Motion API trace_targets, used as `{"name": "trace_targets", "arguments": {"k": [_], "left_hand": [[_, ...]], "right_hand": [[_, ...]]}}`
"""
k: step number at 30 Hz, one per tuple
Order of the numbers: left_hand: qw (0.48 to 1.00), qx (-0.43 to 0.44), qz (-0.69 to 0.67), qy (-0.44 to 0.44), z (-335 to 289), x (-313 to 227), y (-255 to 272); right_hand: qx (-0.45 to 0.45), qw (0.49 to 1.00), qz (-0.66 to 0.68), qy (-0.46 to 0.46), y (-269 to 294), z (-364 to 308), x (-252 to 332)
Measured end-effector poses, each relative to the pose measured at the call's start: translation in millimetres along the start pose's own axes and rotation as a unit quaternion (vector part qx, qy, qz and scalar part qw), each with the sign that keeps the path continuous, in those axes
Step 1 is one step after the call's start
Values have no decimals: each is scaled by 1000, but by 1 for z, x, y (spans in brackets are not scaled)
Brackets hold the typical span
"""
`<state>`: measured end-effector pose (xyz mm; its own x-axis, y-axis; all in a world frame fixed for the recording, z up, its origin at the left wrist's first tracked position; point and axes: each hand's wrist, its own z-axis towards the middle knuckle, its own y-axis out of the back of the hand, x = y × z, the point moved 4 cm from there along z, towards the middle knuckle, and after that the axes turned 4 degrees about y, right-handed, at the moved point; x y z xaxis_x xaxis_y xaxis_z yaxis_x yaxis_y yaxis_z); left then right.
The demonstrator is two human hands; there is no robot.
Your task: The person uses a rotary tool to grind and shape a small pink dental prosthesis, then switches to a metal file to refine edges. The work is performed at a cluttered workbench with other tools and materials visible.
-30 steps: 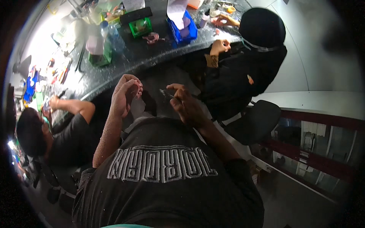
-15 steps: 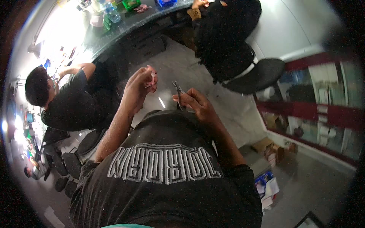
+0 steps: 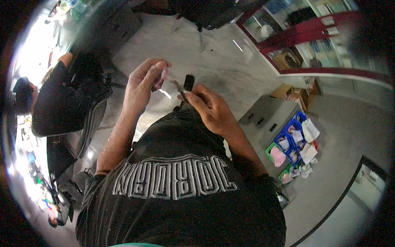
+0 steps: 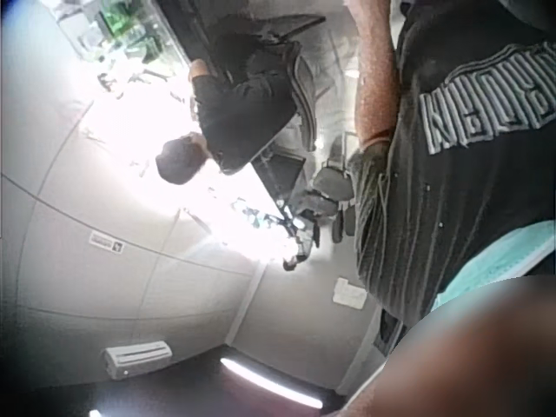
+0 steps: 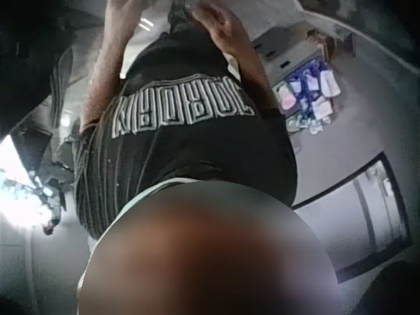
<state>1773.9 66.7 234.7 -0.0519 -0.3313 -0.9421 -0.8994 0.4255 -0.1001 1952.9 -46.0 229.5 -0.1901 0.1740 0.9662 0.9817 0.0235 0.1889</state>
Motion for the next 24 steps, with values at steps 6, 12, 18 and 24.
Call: {"name": "trace_targets", "arguments": {"k": [6,12,18,24], "left_hand": [[984,128,120,4,-28,0,-85],[947,256,193,-9,-27,-2,-201],[870,394,294,-36,-18,-3,-339],[778,551,302,-30,-12,20,-467]], "right_hand": [[-9,999,-2,-41,52,-91,6],[-130,991,16,-22,109,-169,-19],[-275,960,-7,-61,178,-246,-41],[-386,911,-57,-136,233,-308,-50]]}}
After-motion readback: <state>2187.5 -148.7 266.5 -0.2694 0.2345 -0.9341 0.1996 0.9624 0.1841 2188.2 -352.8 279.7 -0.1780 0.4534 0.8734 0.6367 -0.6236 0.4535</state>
